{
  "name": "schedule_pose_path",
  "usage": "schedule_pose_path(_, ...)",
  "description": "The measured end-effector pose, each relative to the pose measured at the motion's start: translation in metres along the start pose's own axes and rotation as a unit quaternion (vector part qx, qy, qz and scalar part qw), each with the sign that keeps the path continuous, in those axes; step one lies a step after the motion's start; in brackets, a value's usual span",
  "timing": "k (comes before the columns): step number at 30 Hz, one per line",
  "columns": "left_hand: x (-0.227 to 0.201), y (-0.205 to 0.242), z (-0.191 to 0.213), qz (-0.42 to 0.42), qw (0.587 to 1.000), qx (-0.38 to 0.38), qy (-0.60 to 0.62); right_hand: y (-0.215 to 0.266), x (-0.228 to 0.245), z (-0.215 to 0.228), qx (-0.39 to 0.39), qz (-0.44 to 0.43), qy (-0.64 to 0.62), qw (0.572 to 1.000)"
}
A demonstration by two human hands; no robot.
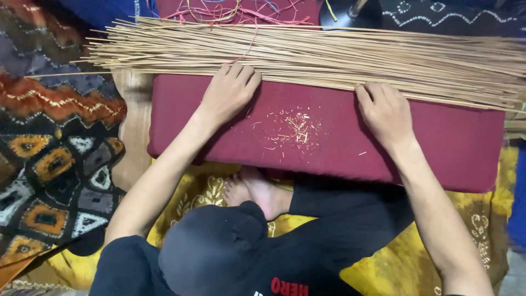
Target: The person wipes debris off a red cushion by hand, then picks up a stick from a pile and snaps it into two pieces.
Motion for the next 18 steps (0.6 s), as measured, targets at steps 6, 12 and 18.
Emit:
schedule_pose_path(6, -0.002, -0.024, 0.032, -0.044, 0.999, -0.023, -0.002, -0.004, -0.027, 0.02, -0.018, 0.007, -0.003, 1.0)
schedule_pose_path(12, 0.005, -0.048, 0.033, -0.007, 0.999, -0.04, 0.004, -0.015, -0.066, 0.015, 0.01, -0.074, 0.037, 0.997)
schedule_pose_path(18, 0.022, -0.01, 0.058, 0.223, 0.899, -0.128, 0.354, -0.024, -0.063, 0.022, 0.044, -0.108, -0.033, 0.993)
Point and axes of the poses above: each hand's wrist, its own y-axis away from the middle knuckle, its own z-axis out of the back of the hand, x = y × z, the point moved 9 cm from there along -y, towards the middle knuckle, and after that the axes turned 12 degrees about -z, right-handed, at the moved point
